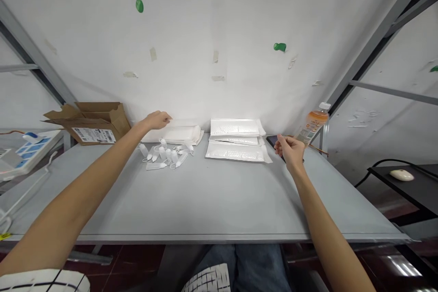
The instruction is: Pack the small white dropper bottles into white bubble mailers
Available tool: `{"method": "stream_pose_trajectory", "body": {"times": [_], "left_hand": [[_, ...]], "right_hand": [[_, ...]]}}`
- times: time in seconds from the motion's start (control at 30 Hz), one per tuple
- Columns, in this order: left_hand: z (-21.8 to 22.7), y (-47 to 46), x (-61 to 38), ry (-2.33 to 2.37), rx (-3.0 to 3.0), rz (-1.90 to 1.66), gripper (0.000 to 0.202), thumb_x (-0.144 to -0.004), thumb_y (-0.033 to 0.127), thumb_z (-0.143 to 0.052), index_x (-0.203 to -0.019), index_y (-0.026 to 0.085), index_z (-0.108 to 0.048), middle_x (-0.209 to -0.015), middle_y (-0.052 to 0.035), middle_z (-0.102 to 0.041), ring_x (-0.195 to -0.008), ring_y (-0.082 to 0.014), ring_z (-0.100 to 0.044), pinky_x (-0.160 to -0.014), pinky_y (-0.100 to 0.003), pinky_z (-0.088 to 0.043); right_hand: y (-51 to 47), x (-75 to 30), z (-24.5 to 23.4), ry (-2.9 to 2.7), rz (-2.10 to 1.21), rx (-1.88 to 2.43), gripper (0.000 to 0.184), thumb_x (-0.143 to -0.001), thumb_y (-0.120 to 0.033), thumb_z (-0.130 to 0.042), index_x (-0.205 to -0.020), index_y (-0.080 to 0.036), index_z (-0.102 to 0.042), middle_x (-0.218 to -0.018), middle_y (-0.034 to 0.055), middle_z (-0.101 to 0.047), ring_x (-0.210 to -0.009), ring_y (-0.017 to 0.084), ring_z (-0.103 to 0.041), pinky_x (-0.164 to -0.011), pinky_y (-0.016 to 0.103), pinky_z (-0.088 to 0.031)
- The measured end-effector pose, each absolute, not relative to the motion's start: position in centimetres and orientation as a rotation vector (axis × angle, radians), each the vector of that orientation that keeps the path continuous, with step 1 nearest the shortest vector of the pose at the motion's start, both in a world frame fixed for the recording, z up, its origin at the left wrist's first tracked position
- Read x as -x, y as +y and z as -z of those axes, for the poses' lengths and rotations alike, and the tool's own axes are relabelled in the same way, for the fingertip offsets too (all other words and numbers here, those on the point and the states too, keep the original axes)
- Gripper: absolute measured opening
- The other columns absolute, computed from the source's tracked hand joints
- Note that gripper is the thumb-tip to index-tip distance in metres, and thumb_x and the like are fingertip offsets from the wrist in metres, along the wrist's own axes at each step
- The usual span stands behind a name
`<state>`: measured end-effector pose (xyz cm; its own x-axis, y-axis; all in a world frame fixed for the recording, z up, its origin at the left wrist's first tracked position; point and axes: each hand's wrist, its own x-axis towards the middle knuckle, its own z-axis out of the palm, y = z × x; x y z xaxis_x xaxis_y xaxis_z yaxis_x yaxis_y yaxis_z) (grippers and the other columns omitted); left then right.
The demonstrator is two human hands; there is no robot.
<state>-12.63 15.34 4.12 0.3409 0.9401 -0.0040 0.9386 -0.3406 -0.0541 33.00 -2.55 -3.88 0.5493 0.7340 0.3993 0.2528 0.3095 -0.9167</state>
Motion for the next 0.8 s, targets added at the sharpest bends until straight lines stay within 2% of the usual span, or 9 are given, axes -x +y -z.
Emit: {"method": "stream_pose_trajectory", "body": {"times": [0.1,0.17,0.27,0.33,0.47,0.57,0.7,0.73,0.8], "left_hand": [[-5.3,14.0,11.4,-1.776,2.359,0.096,0.046,-0.091,0.027,-0.034,-0.126,0.02,-0.063,-0.121,-0.0121,-0.068,-0.116,-0.0335,-0.058,-0.089,-0.04,-0.044],[-6.5,12.7,10.1,-1.664,2.293,0.256,0.044,-0.092,0.024,-0.032,-0.121,0.02,-0.065,-0.117,-0.0128,-0.069,-0.112,-0.0345,-0.059,-0.086,-0.042,-0.042],[-8.0,9.8,7.2,-1.402,2.247,0.472,0.041,-0.09,0.015,-0.033,-0.108,0.016,-0.069,-0.1,-0.0143,-0.071,-0.099,-0.0312,-0.063,-0.081,-0.042,-0.04],[-8.2,7.1,4.8,-1.314,2.258,0.504,0.04,-0.09,0.012,-0.032,-0.104,0.016,-0.07,-0.098,-0.0135,-0.071,-0.099,-0.0295,-0.062,-0.078,-0.04,-0.04],[-5.4,0.4,-0.5,-0.908,2.417,0.538,0.036,-0.09,0.004,-0.034,-0.094,0.014,-0.068,-0.084,-0.0114,-0.069,-0.085,-0.0237,-0.06,-0.068,-0.035,-0.042],[-1.3,-3.9,-3.4,-0.662,2.57,0.431,0.028,-0.088,0.003,-0.04,-0.094,0.013,-0.066,-0.085,-0.0119,-0.068,-0.084,-0.0232,-0.06,-0.062,-0.032,-0.044],[3.4,-5.9,-4.5,-0.679,2.811,0.124,0.011,-0.085,0.016,-0.054,-0.087,0.014,-0.065,-0.087,-0.0135,-0.065,-0.082,-0.0254,-0.061,-0.053,-0.031,-0.044],[4.2,-5.8,-4.3,-0.709,2.858,0.115,0.014,-0.088,0.025,-0.055,-0.088,0.015,-0.065,-0.09,-0.0134,-0.065,-0.082,-0.0255,-0.061,-0.053,-0.031,-0.044],[5.1,-5.1,-3.5,-0.782,2.939,0.191,0.035,-0.088,0.051,-0.057,-0.09,0.017,-0.064,-0.096,-0.0125,-0.064,-0.082,-0.0251,-0.062,-0.054,-0.031,-0.046]], "right_hand": [[-2.6,-33.0,3.7,-0.985,-0.392,1.26,0.044,-0.072,-0.053,-0.072,-0.054,-0.015,-0.059,-0.047,0.0005,-0.056,-0.035,0.009,-0.048,-0.033,0.021,-0.033],[-2.7,-33.0,3.6,-0.982,-0.391,1.266,0.043,-0.072,-0.052,-0.072,-0.055,-0.015,-0.059,-0.047,0.0005,-0.056,-0.035,0.009,-0.048,-0.033,0.021,-0.034],[-2.8,-33.0,3.4,-0.974,-0.39,1.273,0.041,-0.072,-0.051,-0.072,-0.056,-0.015,-0.06,-0.047,0.0008,-0.057,-0.036,0.01,-0.049,-0.033,0.021,-0.035],[-2.9,-33.1,3.3,-0.957,-0.393,1.266,0.041,-0.071,-0.051,-0.073,-0.056,-0.015,-0.06,-0.048,0.0008,-0.058,-0.036,0.01,-0.049,-0.032,0.021,-0.034],[-3.1,-33.3,2.9,-0.896,-0.393,1.246,0.041,-0.069,-0.05,-0.076,-0.055,-0.015,-0.06,-0.047,-0.0003,-0.056,-0.035,0.009,-0.049,-0.031,0.02,-0.033],[-3.2,-33.5,2.7,-0.857,-0.409,1.242,0.04,-0.067,-0.049,-0.078,-0.055,-0.014,-0.06,-0.048,-0.0002,-0.057,-0.035,0.008,-0.048,-0.032,0.02,-0.034],[-3.0,-33.6,3.0,-0.87,-0.412,1.26,0.039,-0.068,-0.048,-0.077,-0.056,-0.015,-0.061,-0.047,-0.0003,-0.057,-0.035,0.008,-0.048,-0.031,0.02,-0.033],[-3.0,-33.5,3.2,-0.889,-0.405,1.269,0.039,-0.069,-0.048,-0.076,-0.056,-0.015,-0.061,-0.047,-0.0004,-0.056,-0.035,0.008,-0.048,-0.032,0.02,-0.033],[-3.0,-33.1,3.7,-0.948,-0.392,1.292,0.041,-0.071,-0.05,-0.074,-0.055,-0.015,-0.06,-0.046,-0.0003,-0.056,-0.035,0.008,-0.048,-0.032,0.02,-0.033]]}}
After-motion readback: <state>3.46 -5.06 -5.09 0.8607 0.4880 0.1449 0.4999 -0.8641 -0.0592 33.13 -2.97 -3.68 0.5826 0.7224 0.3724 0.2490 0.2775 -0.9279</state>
